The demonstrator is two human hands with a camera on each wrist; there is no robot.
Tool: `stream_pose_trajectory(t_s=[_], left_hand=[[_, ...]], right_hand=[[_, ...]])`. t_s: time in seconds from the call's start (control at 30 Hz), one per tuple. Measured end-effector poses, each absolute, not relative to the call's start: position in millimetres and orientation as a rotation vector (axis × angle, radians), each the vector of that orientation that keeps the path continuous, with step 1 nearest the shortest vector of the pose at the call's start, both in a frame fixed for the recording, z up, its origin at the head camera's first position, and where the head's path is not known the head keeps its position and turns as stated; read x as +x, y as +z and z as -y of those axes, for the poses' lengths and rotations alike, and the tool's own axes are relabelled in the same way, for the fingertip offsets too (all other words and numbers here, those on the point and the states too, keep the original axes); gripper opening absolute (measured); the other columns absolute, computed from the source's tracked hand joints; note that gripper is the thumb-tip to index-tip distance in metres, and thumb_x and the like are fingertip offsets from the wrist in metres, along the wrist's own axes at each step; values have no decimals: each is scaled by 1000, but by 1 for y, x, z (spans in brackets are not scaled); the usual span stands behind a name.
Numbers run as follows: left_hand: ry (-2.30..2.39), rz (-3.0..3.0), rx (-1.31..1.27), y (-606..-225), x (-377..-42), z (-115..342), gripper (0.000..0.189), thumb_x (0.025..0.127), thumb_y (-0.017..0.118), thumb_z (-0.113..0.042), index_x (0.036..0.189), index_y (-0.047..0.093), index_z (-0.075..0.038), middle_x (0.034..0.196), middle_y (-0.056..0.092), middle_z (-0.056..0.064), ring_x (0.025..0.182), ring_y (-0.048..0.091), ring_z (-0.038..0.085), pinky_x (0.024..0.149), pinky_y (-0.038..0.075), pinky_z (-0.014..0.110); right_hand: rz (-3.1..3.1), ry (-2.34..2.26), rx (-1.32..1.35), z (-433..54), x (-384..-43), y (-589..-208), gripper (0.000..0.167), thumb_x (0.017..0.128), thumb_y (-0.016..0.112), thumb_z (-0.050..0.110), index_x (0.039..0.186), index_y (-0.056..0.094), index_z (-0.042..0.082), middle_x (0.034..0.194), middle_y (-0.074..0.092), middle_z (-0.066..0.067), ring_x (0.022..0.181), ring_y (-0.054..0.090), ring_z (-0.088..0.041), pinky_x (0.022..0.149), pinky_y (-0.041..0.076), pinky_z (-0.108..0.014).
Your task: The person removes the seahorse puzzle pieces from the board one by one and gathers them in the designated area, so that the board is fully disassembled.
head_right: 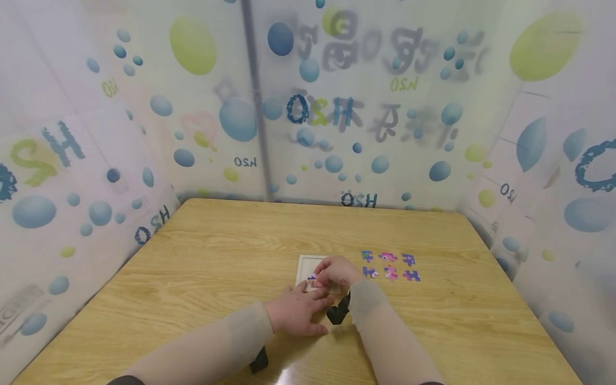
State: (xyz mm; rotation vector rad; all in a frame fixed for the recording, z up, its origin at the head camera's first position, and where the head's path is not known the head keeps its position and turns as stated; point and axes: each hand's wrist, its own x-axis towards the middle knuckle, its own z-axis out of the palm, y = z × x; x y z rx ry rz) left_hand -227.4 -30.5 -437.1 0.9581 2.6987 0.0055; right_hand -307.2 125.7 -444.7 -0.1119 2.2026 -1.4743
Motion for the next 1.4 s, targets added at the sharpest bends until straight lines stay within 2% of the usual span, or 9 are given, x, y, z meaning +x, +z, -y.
stream_pose_trajectory(t_s=[0.3,0.57,0.7,0.9,1.13,1.4], left_hand=[[-14,-2695,954,-436,-227,30,70,88,49,-68,149,36,-36,158,21,-11,136,30,46,98,37,66],[-27,-2707,963,-433,-225,29,69,88,49,-67,148,37,-36,158,22,-11,135,30,46,98,36,67],[-32,-2708,955,-433,-225,29,69,88,49,-68,148,36,-37,157,23,-12,135,31,47,98,35,67],[-32,-2706,944,-432,-224,29,69,88,49,-68,148,36,-37,156,24,-13,134,32,47,98,36,66],[-23,-2689,928,-432,-225,29,69,88,49,-68,148,35,-38,157,22,-13,136,30,47,100,35,67],[-21,-2693,923,-435,-225,29,70,87,48,-69,149,33,-39,157,22,-14,137,29,46,101,34,65]], right_hand=[[-2186,-1515,-123,-129,-313,-446,15,81,71,0,95,69,0,89,65,-10,81,58,-23,74,49,-29],[-2185,-1519,-174,-136,-313,-443,14,84,68,2,98,68,-2,92,65,-11,83,58,-23,81,48,-33],[-2226,-1509,-171,-143,-315,-441,15,85,68,5,100,69,1,95,63,-9,89,55,-23,82,46,-35],[-2254,-1510,-146,-162,-317,-435,17,86,69,9,101,69,2,98,62,-8,93,53,-24,87,45,-39],[-2279,-1439,-160,-192,-317,-428,20,87,70,14,104,67,3,98,62,-6,90,50,-23,79,42,-35],[-2273,-1435,-158,-227,-313,-430,21,88,69,12,105,65,-1,98,64,-6,89,57,-19,87,47,-38]])
